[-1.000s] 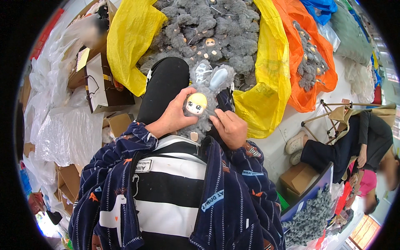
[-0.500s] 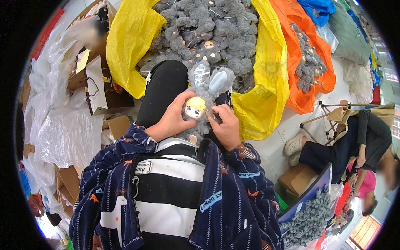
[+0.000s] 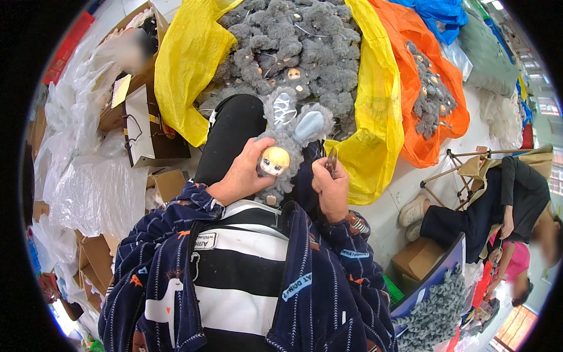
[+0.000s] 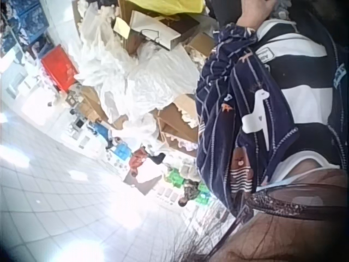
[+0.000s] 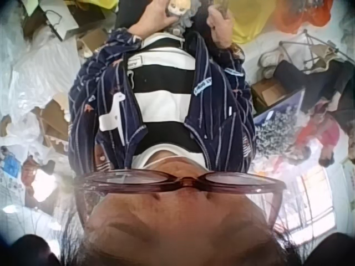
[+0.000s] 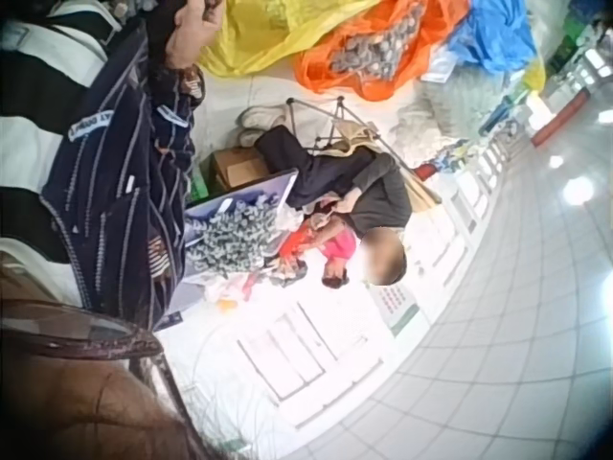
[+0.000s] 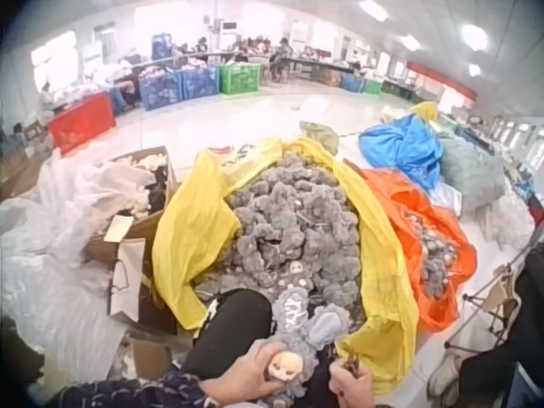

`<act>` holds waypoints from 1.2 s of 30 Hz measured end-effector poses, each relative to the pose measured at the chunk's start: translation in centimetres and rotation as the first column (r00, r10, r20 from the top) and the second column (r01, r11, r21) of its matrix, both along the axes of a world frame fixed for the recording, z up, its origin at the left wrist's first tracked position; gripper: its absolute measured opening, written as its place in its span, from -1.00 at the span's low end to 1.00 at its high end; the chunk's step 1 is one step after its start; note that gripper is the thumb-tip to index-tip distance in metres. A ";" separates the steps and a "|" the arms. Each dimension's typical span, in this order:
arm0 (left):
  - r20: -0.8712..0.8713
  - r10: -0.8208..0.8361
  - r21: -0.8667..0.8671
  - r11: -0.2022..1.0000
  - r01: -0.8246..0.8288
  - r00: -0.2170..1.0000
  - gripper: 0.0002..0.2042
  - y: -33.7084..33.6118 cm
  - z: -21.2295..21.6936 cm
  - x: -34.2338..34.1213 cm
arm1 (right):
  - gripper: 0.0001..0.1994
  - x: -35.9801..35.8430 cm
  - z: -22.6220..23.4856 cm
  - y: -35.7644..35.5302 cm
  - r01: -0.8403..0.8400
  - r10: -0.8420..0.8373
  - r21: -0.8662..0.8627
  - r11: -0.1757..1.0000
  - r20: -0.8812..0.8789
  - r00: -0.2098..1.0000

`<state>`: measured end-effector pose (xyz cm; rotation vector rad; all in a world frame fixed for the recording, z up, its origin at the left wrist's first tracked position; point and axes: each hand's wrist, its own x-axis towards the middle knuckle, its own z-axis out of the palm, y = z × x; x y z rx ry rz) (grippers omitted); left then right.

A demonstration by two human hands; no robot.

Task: The person sits on the floor and uses scissors to trim the fur of a small gray stuffed toy. They repeatedly pick up the toy, trim its edges, and place it back into a large yellow bag filled with similar toys.

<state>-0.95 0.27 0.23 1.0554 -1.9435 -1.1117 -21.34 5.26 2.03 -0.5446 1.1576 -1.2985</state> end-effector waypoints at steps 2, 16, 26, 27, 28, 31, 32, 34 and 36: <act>-0.008 0.006 -0.007 1.000 -0.006 1.000 -0.32 0.0 0.0 -0.1 | -0.89 -0.1 -0.2 0.2 -0.030 0.002 -0.068 0.997 -0.381 0.924; 0.023 0.000 -0.050 0.999 0.001 1.000 -0.24 0.1 0.4 -0.2 | -0.94 1.9 -0.7 -0.3 -0.208 0.136 -0.039 0.977 -0.637 0.759; 0.018 0.021 -0.005 1.000 -0.021 1.000 -0.23 0.1 0.3 -0.2 | -0.80 -0.1 -0.2 0.6 -0.281 0.006 -0.184 0.942 -0.826 0.564; 0.018 0.025 0.013 1.000 -0.025 1.000 -0.23 0.0 0.4 -0.2 | -0.75 -0.5 -0.7 0.8 -0.334 -0.022 -0.249 0.909 -0.829 0.559; 0.017 0.029 0.030 0.999 -0.029 0.999 -0.23 0.0 0.4 -0.2 | -0.76 -0.5 -0.8 0.9 -0.343 -0.017 -0.228 0.911 -0.853 0.521; 0.014 0.039 0.005 0.999 -0.039 0.999 -0.23 0.0 0.0 -0.2 | -0.77 -0.1 -0.7 0.7 -0.391 -0.050 -0.220 0.894 -0.915 0.399; 0.011 0.041 0.004 0.999 -0.041 0.999 -0.23 0.0 0.1 -0.2 | -0.77 -0.1 -0.7 0.7 -0.390 -0.057 -0.221 0.894 -0.919 0.390; 0.004 0.044 0.001 0.999 -0.044 0.999 -0.23 0.0 0.2 -0.3 | -0.79 0.0 -1.0 0.8 -0.388 -0.070 -0.224 0.894 -0.925 0.372; 0.007 0.042 0.004 0.999 -0.042 0.999 -0.24 -0.1 0.3 -0.2 | -0.80 0.1 -0.9 0.6 -0.391 -0.071 -0.222 0.893 -0.928 0.365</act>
